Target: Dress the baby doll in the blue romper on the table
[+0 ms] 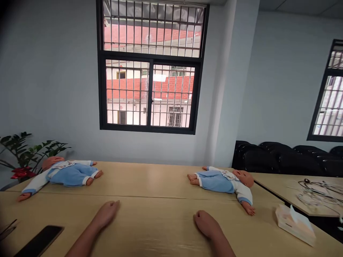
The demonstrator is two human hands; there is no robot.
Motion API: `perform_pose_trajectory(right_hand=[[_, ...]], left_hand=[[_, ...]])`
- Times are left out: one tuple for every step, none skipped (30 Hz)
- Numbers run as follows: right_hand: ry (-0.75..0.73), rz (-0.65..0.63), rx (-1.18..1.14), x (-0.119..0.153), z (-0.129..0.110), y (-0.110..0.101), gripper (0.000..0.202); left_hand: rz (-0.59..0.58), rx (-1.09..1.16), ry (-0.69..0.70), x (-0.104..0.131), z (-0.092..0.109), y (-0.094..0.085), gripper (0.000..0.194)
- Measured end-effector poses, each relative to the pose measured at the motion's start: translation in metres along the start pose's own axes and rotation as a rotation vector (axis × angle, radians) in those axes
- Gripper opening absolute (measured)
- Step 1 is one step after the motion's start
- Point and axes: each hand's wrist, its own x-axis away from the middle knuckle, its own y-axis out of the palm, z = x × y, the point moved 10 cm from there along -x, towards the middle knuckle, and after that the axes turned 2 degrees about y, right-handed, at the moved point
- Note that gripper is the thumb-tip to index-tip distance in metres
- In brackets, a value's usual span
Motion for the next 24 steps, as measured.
perform_pose_trajectory(right_hand=[[-0.012,-0.004,0.007,-0.001,-0.003,0.002,0.030],[-0.021,-0.012,0.014,-0.001,-0.006,0.003,0.030],[-0.026,-0.018,0.022,-0.002,-0.008,0.004,0.030],[-0.029,-0.023,0.033,-0.002,-0.010,0.005,0.030],[-0.025,-0.026,0.045,-0.002,-0.010,0.006,0.031],[-0.020,-0.025,0.054,-0.001,-0.010,0.006,0.031],[-0.015,-0.024,0.063,-0.001,-0.010,0.006,0.031],[-0.012,-0.022,0.069,-0.001,-0.010,0.005,0.032],[-0.011,-0.022,0.073,0.000,-0.010,0.005,0.033],[-0.007,-0.022,0.077,0.001,-0.010,0.005,0.034],[0.003,-0.021,0.082,0.001,-0.010,0.005,0.034],[0.021,-0.018,0.087,0.002,-0.010,0.005,0.034],[0.052,-0.010,0.094,0.002,-0.009,0.005,0.034],[0.090,0.006,0.099,0.001,-0.008,0.004,0.034],[0.131,0.035,0.105,-0.001,-0.006,0.002,0.035],[0.159,0.079,0.109,-0.004,-0.006,-0.002,0.036],[0.172,0.124,0.111,-0.009,-0.007,-0.006,0.037],[0.172,0.170,0.111,-0.015,-0.008,-0.011,0.038],[0.155,0.214,0.110,-0.024,-0.010,-0.015,0.040],[0.128,0.250,0.109,-0.033,-0.012,-0.019,0.040],[0.104,0.277,0.107,-0.044,-0.013,-0.022,0.040],[0.080,0.305,0.110,-0.055,-0.013,-0.025,0.039],[0.082,0.331,0.114,-0.067,-0.010,-0.028,0.040],[0.099,0.372,0.118,-0.078,-0.005,-0.031,0.043]], left_hand=[[0.059,-0.061,0.006,-0.002,-0.002,-0.010,0.044],[0.091,-0.099,0.001,-0.003,-0.004,-0.017,0.042],[0.105,-0.125,-0.006,-0.003,-0.005,-0.020,0.041],[0.109,-0.153,-0.006,-0.003,-0.006,-0.021,0.040],[0.107,-0.181,-0.003,-0.002,-0.005,-0.020,0.039],[0.099,-0.205,0.003,0.000,-0.004,-0.018,0.038],[0.087,-0.226,0.009,0.001,-0.002,-0.016,0.037],[0.077,-0.245,0.015,0.002,0.000,-0.014,0.036],[0.071,-0.264,0.018,0.004,0.002,-0.012,0.036],[0.070,-0.281,0.018,0.005,0.003,-0.012,0.036],[0.072,-0.297,0.015,0.006,0.005,-0.011,0.036],[0.077,-0.313,0.009,0.008,0.006,-0.012,0.036],[0.086,-0.328,-0.001,0.009,0.007,-0.013,0.037],[0.096,-0.342,-0.012,0.009,0.008,-0.013,0.037],[0.108,-0.355,-0.024,0.010,0.009,-0.014,0.038],[0.118,-0.366,-0.035,0.011,0.010,-0.014,0.038],[0.126,-0.376,-0.045,0.012,0.010,-0.014,0.039],[0.130,-0.383,-0.053,0.013,0.011,-0.013,0.039],[0.132,-0.389,-0.059,0.013,0.011,-0.013,0.040],[0.132,-0.393,-0.065,0.013,0.011,-0.012,0.040],[0.132,-0.397,-0.070,0.014,0.011,-0.012,0.040],[0.132,-0.402,-0.074,0.014,0.010,-0.011,0.041],[0.131,-0.406,-0.079,0.014,0.009,-0.011,0.041],[0.131,-0.410,-0.084,0.013,0.008,-0.011,0.041]])
